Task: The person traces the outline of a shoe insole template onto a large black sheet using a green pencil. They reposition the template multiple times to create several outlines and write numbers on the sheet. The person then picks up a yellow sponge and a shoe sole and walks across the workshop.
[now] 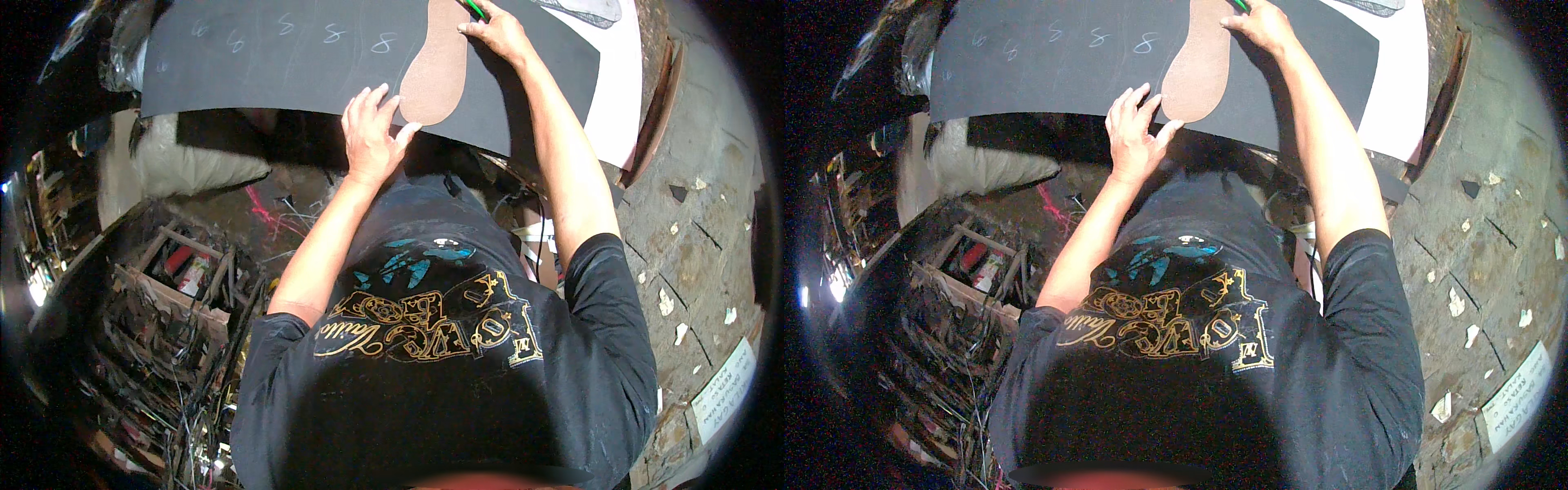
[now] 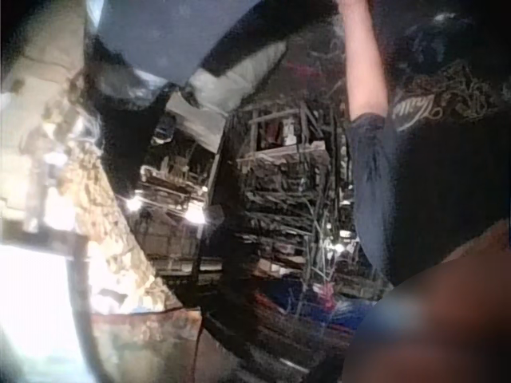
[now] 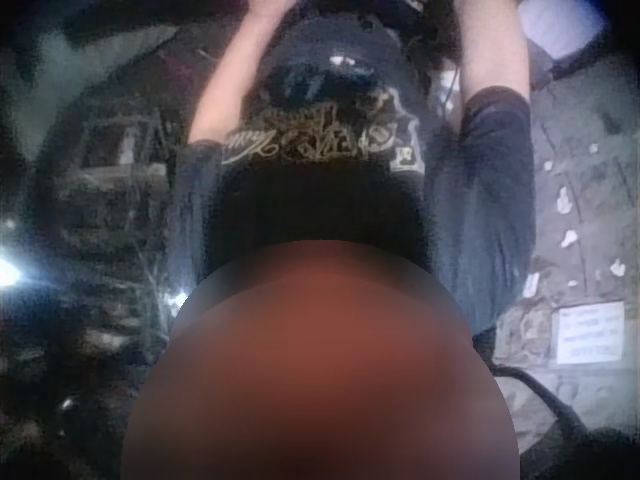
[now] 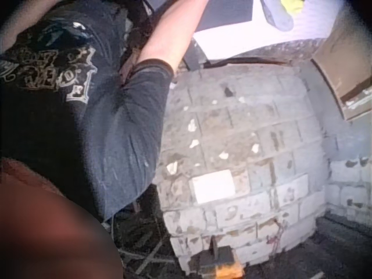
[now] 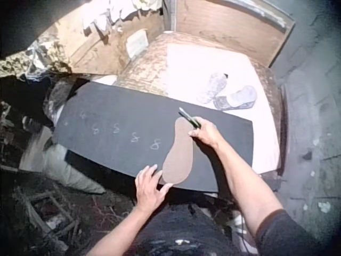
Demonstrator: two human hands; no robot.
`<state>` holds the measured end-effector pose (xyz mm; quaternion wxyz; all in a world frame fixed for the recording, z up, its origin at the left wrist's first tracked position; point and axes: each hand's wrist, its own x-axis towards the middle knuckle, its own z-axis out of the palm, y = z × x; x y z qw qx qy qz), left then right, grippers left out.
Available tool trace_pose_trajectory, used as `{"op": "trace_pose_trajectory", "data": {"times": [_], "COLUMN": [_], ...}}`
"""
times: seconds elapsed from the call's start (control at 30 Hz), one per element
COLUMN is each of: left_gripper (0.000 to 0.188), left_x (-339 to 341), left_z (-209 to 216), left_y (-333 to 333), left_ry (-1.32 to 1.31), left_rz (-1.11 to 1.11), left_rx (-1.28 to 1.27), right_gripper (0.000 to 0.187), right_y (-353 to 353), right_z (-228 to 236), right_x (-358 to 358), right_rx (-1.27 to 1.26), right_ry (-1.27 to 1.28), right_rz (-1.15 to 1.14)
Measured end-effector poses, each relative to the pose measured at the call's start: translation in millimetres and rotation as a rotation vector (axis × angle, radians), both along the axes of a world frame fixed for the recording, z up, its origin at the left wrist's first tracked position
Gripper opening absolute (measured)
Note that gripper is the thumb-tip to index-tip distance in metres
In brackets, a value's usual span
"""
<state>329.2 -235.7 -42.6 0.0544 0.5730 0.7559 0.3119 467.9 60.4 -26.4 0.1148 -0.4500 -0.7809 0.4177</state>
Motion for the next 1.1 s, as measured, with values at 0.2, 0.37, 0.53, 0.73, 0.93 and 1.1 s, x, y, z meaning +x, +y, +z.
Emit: {"op": "trace_pose_trajectory", "data": {"times": [0.2, 0.37, 0.53, 0.73, 0.93, 1.1], "left_gripper": [0.054, 0.058, 0.059, 0.058, 0.058, 0.058], "left_x": [-3.4, -1.2, -0.7, -0.1, -3.9, -3.4], "left_z": [-3.0, -4.9, -4.6, 4.2, 13.0, 15.3], "left_y": [-2.7, -2.5, -2.4, 0.0, 2.6, 3.3], "left_ry": [-0.058, -0.021, -0.015, 0.004, 0.051, 0.062], "left_rz": [-0.013, 0.002, 0.009, 0.000, -0.037, -0.050], "left_rx": [0.007, 0.007, -0.013, -0.067, -0.131, -0.115], "right_gripper": [0.056, 0.058, 0.060, 0.061, 0.061, 0.062], "right_y": [-6.9, -5.0, -4.1, -1.6, -1.7, -5.4], "right_z": [2.2, 3.4, -2.9, -13.7, -14.4, -4.9], "right_x": [0.5, -1.4, -1.5, 0.0, 0.0, -2.0], "right_rx": [0.081, 0.093, 0.132, 0.204, 0.204, 0.154], "right_ry": [0.016, -0.076, -0.051, -0.044, -0.083, -0.081], "right_rz": [-0.002, 0.042, 0.038, 0.048, 0.056, 0.035]}}
